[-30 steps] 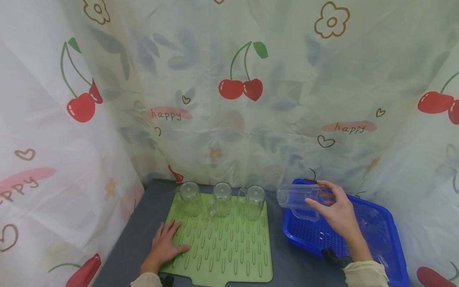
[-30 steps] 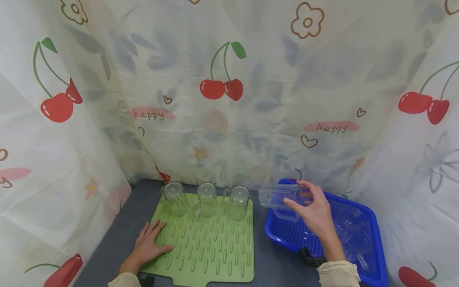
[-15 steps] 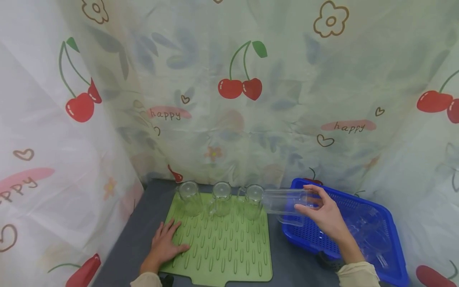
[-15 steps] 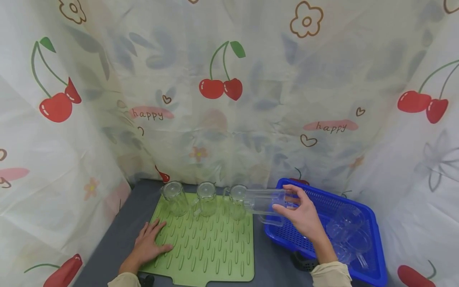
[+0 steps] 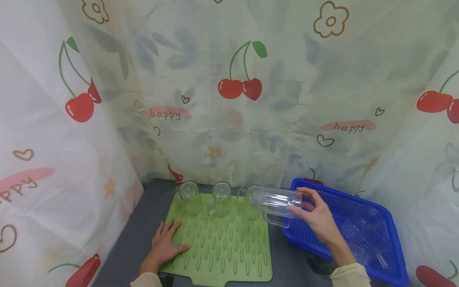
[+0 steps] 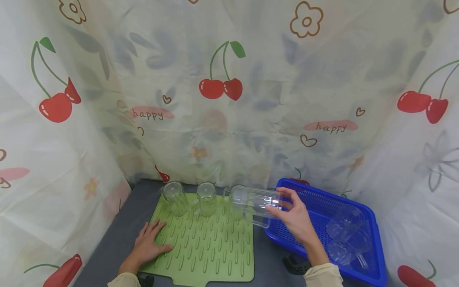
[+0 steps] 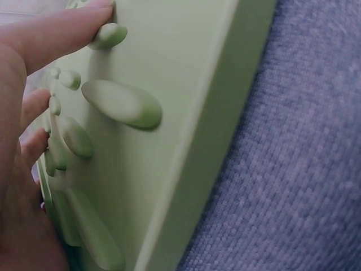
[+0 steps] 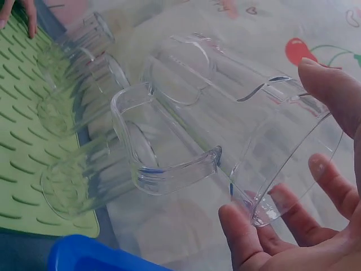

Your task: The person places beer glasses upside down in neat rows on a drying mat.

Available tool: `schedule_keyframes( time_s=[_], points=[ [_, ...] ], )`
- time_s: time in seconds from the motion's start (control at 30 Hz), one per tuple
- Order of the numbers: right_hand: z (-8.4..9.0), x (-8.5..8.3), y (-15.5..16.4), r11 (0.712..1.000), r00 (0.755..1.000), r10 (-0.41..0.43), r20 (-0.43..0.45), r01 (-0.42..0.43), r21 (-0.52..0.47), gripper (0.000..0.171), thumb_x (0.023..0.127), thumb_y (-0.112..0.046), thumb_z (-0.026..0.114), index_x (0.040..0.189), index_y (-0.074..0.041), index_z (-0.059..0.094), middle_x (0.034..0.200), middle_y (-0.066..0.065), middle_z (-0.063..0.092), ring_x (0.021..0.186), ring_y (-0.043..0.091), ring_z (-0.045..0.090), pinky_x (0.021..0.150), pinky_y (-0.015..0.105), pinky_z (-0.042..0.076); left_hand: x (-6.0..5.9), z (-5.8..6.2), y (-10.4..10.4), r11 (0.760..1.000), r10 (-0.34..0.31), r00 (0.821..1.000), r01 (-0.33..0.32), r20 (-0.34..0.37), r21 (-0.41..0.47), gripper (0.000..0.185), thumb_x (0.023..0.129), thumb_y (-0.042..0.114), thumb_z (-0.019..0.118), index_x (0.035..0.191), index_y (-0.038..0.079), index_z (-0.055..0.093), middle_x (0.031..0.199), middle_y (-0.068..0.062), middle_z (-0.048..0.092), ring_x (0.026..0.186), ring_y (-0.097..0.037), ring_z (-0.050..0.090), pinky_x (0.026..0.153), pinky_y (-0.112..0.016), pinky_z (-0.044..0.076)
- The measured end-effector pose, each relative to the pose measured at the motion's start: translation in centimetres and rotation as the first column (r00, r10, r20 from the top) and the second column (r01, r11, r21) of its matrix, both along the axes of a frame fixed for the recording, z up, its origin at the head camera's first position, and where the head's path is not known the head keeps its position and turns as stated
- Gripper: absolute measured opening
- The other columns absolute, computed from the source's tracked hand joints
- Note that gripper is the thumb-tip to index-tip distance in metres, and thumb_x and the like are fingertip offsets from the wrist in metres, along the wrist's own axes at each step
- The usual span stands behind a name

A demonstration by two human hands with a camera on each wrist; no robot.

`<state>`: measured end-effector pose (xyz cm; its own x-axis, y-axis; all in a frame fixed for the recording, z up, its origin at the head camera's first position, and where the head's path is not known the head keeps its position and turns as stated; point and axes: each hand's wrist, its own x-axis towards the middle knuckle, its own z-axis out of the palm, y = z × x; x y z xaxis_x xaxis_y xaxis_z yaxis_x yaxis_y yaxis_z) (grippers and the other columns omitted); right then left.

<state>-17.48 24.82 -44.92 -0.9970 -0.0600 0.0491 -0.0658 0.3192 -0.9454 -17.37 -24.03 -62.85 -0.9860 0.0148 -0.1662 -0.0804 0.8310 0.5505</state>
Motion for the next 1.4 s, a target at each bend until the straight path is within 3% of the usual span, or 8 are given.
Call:
schedule_keyframes(
  time_s=[0.3, 0.43, 0.53, 0.7, 1.4],
  points=[
    [-0.3, -0.1, -1.0, 0.993, 0.998, 0.037, 0.051, -0.031, -0.118, 0.066, 0.095, -0.023, 0.075, 0.152, -0.015, 0.042, 0.151, 0.015, 0.04, 0.113, -0.007, 0.062, 0.089, 0.024, 0.059, -0.1, -0.6, 0.1, 1.0, -0.005, 1.0, 0.004, 0.022, 0.016, 0.101, 0.075, 0.066, 0.08, 0.157, 0.021, 0.041, 0.17, -0.015, 0.022, 0.154, -0.055, 0.007, 0.112, -0.082, 0.017],
    [-0.4, 0.0, -1.5, 0.991, 0.996, 0.031, 0.081, -0.02, -0.132, 0.067, 0.095, -0.024, 0.075, 0.153, -0.016, 0.041, 0.151, 0.013, 0.039, 0.123, 0.006, 0.062, 0.09, 0.025, 0.059, -0.1, -0.4, 0.2, 1.0, -0.008, 1.0, 0.008, 0.017, 0.021, 0.1, 0.076, 0.065, 0.08, 0.157, 0.021, 0.042, 0.17, -0.015, 0.022, 0.154, -0.055, 0.006, 0.113, -0.082, 0.017],
    [-0.4, 0.1, -1.9, 0.991, 0.995, 0.032, 0.089, -0.02, -0.134, 0.066, 0.095, -0.024, 0.074, 0.153, -0.016, 0.041, 0.151, 0.013, 0.039, 0.125, 0.008, 0.061, 0.09, 0.025, 0.059, 0.0, -0.3, 0.3, 1.0, -0.012, 1.0, 0.012, 0.011, 0.021, 0.1, 0.076, 0.065, 0.08, 0.157, 0.02, 0.042, 0.17, -0.015, 0.023, 0.154, -0.055, 0.006, 0.113, -0.082, 0.017],
    [-0.6, 0.1, -2.6, 0.984, 0.994, 0.057, 0.089, -0.04, -0.176, 0.065, 0.096, -0.021, 0.073, 0.152, -0.012, 0.041, 0.149, 0.017, 0.039, 0.11, -0.004, 0.065, 0.089, 0.026, 0.06, -0.1, -0.3, 0.2, 1.0, -0.013, 1.0, 0.013, 0.013, 0.022, 0.1, 0.076, 0.065, 0.08, 0.157, 0.02, 0.041, 0.17, -0.015, 0.023, 0.154, -0.055, 0.006, 0.113, -0.082, 0.016],
    [-2.3, 0.9, -7.6, 0.933, 0.979, 0.149, 0.139, -0.093, -0.349, 0.062, 0.096, -0.013, 0.07, 0.15, -0.001, 0.042, 0.142, 0.02, 0.045, 0.105, 0.011, 0.07, 0.091, 0.037, 0.061, -0.2, -0.4, -0.2, 1.0, -0.004, 1.0, 0.004, 0.011, 0.023, 0.101, 0.075, 0.069, 0.078, 0.156, 0.02, 0.043, 0.169, -0.016, 0.024, 0.154, -0.056, 0.008, 0.113, -0.082, 0.016]
  ],
)
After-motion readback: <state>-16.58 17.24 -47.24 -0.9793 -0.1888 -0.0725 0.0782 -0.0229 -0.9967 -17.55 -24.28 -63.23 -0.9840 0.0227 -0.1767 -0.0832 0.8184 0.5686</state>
